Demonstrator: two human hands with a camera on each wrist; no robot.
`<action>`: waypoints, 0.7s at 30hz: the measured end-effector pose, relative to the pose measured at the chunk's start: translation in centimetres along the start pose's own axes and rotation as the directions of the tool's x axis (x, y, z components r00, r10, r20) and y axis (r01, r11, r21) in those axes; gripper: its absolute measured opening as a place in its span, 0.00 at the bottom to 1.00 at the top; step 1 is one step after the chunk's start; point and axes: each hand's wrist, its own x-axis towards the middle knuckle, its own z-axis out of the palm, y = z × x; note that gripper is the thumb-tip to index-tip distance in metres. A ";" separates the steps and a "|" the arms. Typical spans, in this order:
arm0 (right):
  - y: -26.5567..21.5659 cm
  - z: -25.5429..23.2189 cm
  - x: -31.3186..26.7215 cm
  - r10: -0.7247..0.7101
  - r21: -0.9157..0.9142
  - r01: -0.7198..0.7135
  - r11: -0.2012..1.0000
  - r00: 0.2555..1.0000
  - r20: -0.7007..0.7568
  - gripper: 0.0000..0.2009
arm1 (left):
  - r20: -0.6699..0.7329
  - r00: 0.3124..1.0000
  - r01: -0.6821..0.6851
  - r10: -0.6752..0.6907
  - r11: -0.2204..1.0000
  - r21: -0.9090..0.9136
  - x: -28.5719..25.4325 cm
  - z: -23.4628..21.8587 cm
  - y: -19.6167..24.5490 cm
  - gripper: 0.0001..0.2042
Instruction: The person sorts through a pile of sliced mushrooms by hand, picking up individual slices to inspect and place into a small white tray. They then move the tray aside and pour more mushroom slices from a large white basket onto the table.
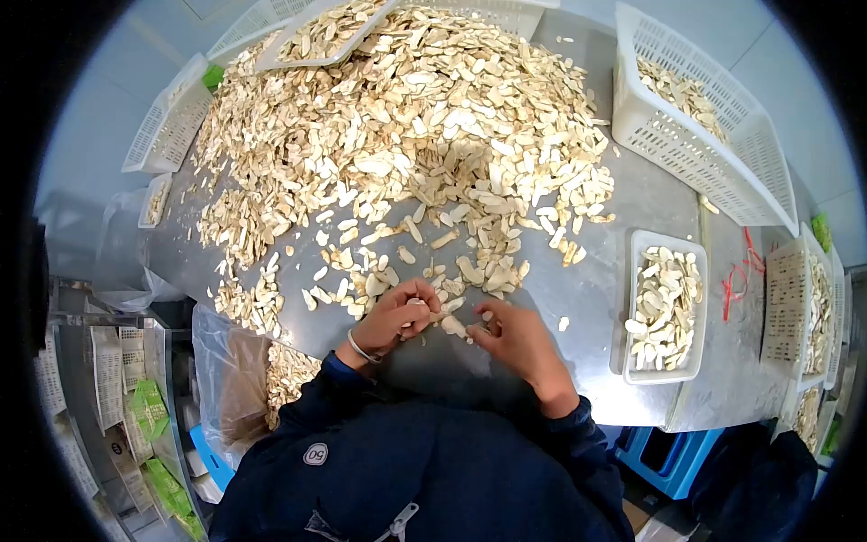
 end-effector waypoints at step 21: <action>3.2 -0.8 0.1 0.014 -0.185 -0.087 0.979 0.931 -0.364 0.12 | -0.016 0.928 -0.291 0.372 0.750 0.594 1.2 2.6 -2.2 0.11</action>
